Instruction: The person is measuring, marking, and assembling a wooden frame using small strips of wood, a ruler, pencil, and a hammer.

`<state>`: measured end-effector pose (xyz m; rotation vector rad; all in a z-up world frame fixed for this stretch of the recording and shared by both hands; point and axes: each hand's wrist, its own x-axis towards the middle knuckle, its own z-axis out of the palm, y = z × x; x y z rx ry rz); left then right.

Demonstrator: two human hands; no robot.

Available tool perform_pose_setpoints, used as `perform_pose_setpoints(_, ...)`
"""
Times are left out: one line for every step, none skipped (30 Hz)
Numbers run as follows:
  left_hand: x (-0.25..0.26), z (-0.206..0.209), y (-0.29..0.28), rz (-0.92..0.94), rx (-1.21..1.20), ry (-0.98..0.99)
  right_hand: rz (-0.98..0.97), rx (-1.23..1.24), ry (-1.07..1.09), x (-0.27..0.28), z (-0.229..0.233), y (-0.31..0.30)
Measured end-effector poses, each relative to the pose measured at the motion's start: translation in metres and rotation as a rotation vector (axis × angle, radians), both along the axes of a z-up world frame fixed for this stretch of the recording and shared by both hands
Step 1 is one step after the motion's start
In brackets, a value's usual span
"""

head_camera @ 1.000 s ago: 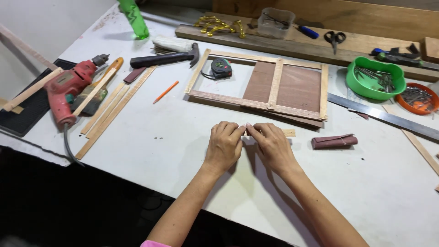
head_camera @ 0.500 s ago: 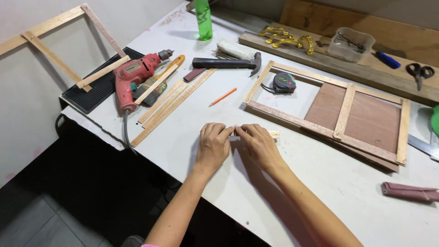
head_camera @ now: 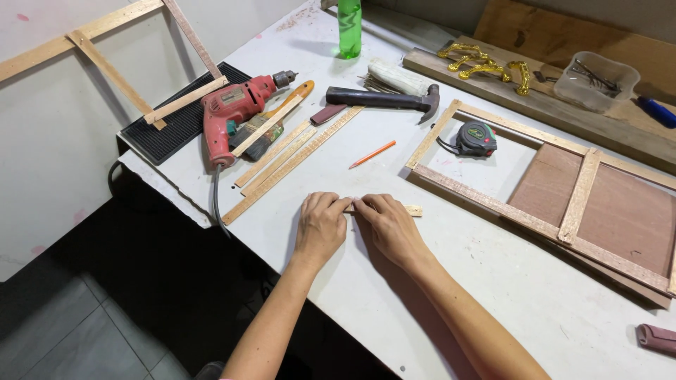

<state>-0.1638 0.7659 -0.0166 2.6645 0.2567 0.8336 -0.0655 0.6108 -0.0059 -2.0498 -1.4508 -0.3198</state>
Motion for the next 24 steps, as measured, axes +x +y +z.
perform_pose_setpoints(-0.001,0.0,0.0,0.002,-0.003,0.002,0.002,-0.003,0.002,0.0,-0.001,0.001)
perform_pose_setpoints(0.0,0.001,-0.001,0.001,0.006,-0.004,0.0,-0.006,-0.008,0.0,-0.001,0.001)
perform_pose_setpoints(0.0,0.001,-0.002,0.0,0.014,-0.01,-0.002,-0.01,-0.017,0.001,-0.002,0.001)
perform_pose_setpoints(0.0,0.001,-0.002,-0.001,0.013,-0.009,-0.003,-0.011,-0.016,0.0,0.0,0.0)
perform_pose_setpoints(0.0,0.0,-0.003,0.001,0.024,-0.015,0.002,-0.003,-0.002,-0.001,0.002,-0.002)
perform_pose_setpoints(0.001,0.001,-0.004,-0.001,0.036,-0.021,0.003,0.006,0.011,-0.002,0.004,-0.004)
perform_pose_setpoints(0.001,0.004,-0.007,-0.006,0.037,-0.022,-0.001,0.007,0.01,-0.002,0.005,-0.005)
perform_pose_setpoints(0.003,0.006,-0.011,-0.01,0.044,-0.036,-0.014,0.0,-0.009,-0.002,0.005,-0.009)
perform_pose_setpoints(0.005,0.008,-0.016,-0.013,0.051,-0.05,-0.026,-0.008,-0.029,-0.002,0.005,-0.014)
perform_pose_setpoints(0.006,0.013,-0.023,-0.026,0.05,-0.052,-0.039,-0.009,-0.03,-0.003,0.011,-0.021)
perform_pose_setpoints(0.007,0.018,-0.031,-0.049,0.035,-0.079,-0.05,0.013,-0.017,-0.005,0.016,-0.029)
perform_pose_setpoints(0.009,0.022,-0.039,-0.078,0.019,-0.106,-0.067,0.034,-0.003,-0.007,0.02,-0.038)
perform_pose_setpoints(0.011,0.026,-0.049,-0.096,0.017,-0.107,-0.086,0.033,-0.004,-0.006,0.022,-0.049)
perform_pose_setpoints(0.014,0.029,-0.059,-0.131,-0.006,-0.128,-0.115,0.026,-0.015,-0.006,0.024,-0.06)
perform_pose_setpoints(0.017,0.033,-0.071,-0.166,-0.029,-0.148,-0.144,0.018,-0.026,-0.006,0.026,-0.073)
perform_pose_setpoints(0.021,0.035,-0.084,-0.189,-0.032,-0.148,-0.167,0.017,-0.026,-0.008,0.03,-0.088)
perform_pose_setpoints(0.024,0.037,-0.098,-0.222,-0.048,-0.152,-0.196,0.013,-0.02,-0.01,0.035,-0.103)
perform_pose_setpoints(0.028,0.039,-0.11,-0.259,-0.065,-0.158,-0.229,0.008,-0.017,-0.012,0.04,-0.117)
perform_pose_setpoints(0.032,0.041,-0.124,-0.285,-0.068,-0.159,-0.256,0.006,-0.019,-0.014,0.042,-0.132)
perform_pose_setpoints(0.035,0.042,-0.138,-0.327,-0.088,-0.163,-0.298,0.04,-0.021,-0.016,0.043,-0.148)
perform_pose_setpoints(0.039,0.043,-0.154,-0.369,-0.107,-0.167,-0.34,0.074,-0.024,-0.017,0.043,-0.164)
perform_pose_setpoints(0.044,0.044,-0.17,-0.394,-0.11,-0.166,-0.365,0.074,-0.026,-0.018,0.042,-0.182)
perform_pose_setpoints(0.048,0.045,-0.186,-0.441,-0.12,-0.171,-0.407,0.082,-0.047,-0.019,0.042,-0.199)
perform_pose_setpoints(0.052,0.046,-0.202,-0.487,-0.133,-0.176,-0.448,0.088,-0.068,-0.019,0.041,-0.216)
